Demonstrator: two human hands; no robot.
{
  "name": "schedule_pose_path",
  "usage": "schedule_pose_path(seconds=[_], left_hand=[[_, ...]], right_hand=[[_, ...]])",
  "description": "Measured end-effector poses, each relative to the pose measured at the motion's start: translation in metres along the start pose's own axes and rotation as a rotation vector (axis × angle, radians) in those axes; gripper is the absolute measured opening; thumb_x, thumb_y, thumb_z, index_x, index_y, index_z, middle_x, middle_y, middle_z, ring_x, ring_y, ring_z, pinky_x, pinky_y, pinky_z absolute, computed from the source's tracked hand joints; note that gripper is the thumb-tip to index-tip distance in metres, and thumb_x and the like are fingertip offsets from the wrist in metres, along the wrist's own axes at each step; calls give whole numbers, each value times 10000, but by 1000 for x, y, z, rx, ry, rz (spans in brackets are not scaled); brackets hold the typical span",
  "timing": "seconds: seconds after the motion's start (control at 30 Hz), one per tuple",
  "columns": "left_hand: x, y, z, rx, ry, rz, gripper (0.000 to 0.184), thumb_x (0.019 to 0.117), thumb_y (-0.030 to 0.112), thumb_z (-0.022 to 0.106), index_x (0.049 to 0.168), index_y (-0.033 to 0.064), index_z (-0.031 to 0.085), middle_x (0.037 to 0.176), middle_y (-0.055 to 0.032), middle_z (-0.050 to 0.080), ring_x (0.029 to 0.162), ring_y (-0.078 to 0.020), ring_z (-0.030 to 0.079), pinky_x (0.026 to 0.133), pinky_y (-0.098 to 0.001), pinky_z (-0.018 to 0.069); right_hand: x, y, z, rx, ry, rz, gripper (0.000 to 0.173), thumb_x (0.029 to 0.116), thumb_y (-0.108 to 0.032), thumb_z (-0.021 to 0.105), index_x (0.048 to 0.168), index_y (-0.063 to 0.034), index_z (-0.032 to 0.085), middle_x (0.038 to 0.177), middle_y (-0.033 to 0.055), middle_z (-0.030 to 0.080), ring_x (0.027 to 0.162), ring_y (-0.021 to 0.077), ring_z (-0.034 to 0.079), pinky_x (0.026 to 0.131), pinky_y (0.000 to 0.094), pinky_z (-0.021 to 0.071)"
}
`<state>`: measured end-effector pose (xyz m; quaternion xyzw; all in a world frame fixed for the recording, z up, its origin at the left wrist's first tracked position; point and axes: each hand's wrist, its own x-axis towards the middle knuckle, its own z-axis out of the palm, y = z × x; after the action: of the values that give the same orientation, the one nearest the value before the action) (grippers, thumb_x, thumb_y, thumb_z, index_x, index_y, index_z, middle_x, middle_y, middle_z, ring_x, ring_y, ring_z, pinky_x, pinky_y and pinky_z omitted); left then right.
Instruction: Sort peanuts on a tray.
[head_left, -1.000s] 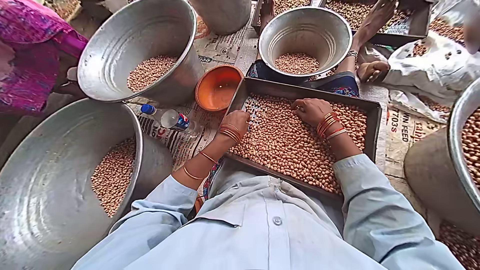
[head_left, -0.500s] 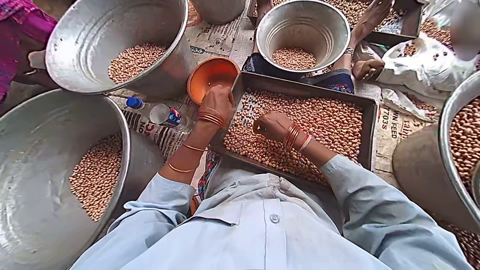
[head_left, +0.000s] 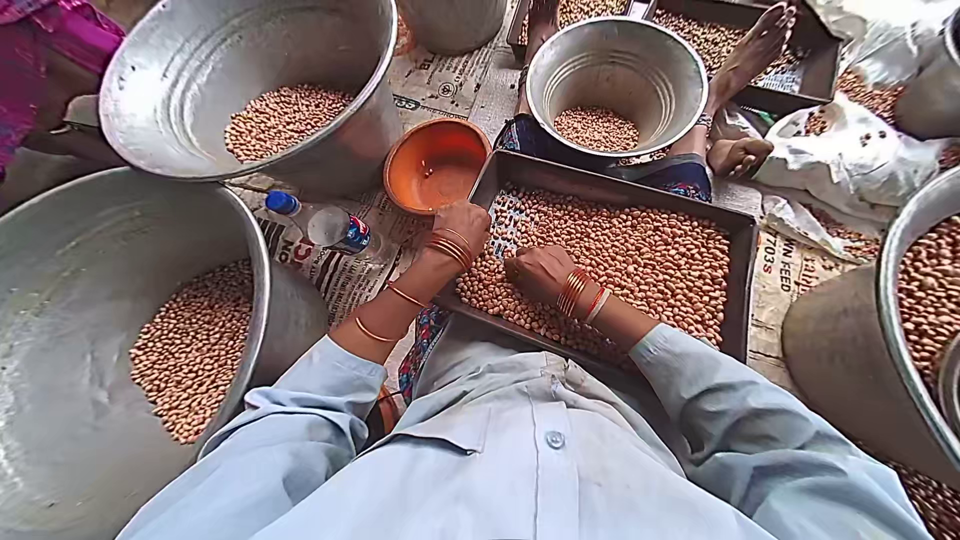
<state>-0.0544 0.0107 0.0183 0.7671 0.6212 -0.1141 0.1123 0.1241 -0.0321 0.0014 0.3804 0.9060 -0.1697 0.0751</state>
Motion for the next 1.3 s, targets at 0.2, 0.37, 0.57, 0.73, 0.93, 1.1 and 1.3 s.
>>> schedule_pose_path(seconds=[0.2, 0.37, 0.57, 0.73, 0.93, 1.1, 1.3], left_hand=[[-8, 13, 2, 137, -65, -1, 186, 991, 159, 628, 1043, 22, 743, 1118, -172, 721, 1181, -388, 626, 925, -561, 500], [-20, -17, -37, -182, 342, -157, 307, 995, 171, 650, 1251, 1, 657, 1223, -294, 648, 1132, -503, 640, 917, -662, 509], [-3, -2, -7, -119, 136, 24, 213, 1002, 86, 591, 1145, 67, 747, 1169, -199, 698, 1092, -425, 676, 878, -643, 528], [-5, 23, 4, 91, 8, -25, 202, 979, 58, 610, 1139, 23, 728, 1223, -196, 682, 1179, -423, 629, 870, -591, 538], [-26, 35, -6, 105, -26, -18, 173, 915, 0, 679, 1080, -3, 731, 1130, -225, 690, 1124, -435, 638, 834, -575, 536], [-60, 8, -24, -174, 336, -34, 263, 975, 63, 654, 1230, -5, 655, 1197, -286, 648, 1082, -486, 654, 900, -625, 534], [-50, 21, -17, -248, 301, 296, 512, 921, 141, 778, 1389, 37, 600, 1338, -252, 615, 1205, -468, 610, 999, -613, 500]], right_hand=[[-1, 0, -7, 34, -73, -1, 141, 993, -111, 593, 1015, -46, 716, 986, 163, 716, 904, 367, 708, 718, 564, 537], [-4, -3, 0, -38, -26, 12, 124, 980, -59, 574, 996, -13, 688, 1023, 180, 691, 879, 367, 700, 681, 527, 542], [-5, -5, -5, -74, -73, 6, 153, 997, -57, 558, 1038, 31, 676, 1058, 208, 669, 922, 377, 691, 711, 522, 542], [1, 8, -59, -3, 99, -33, 134, 982, -76, 596, 1044, -22, 701, 1001, 190, 695, 900, 380, 705, 711, 560, 545], [-9, 32, -102, 246, 791, -44, 275, 1008, -165, 609, 1260, -112, 704, 968, 122, 709, 776, 277, 688, 680, 473, 564], [-58, 98, -80, 178, 286, 251, 260, 1011, -182, 636, 1251, -124, 715, 1164, 162, 723, 1091, 382, 690, 895, 629, 530], [-115, 146, -74, 64, 105, 693, 303, 964, -121, 640, 1255, -99, 722, 1186, 249, 708, 1145, 487, 654, 861, 721, 499]])
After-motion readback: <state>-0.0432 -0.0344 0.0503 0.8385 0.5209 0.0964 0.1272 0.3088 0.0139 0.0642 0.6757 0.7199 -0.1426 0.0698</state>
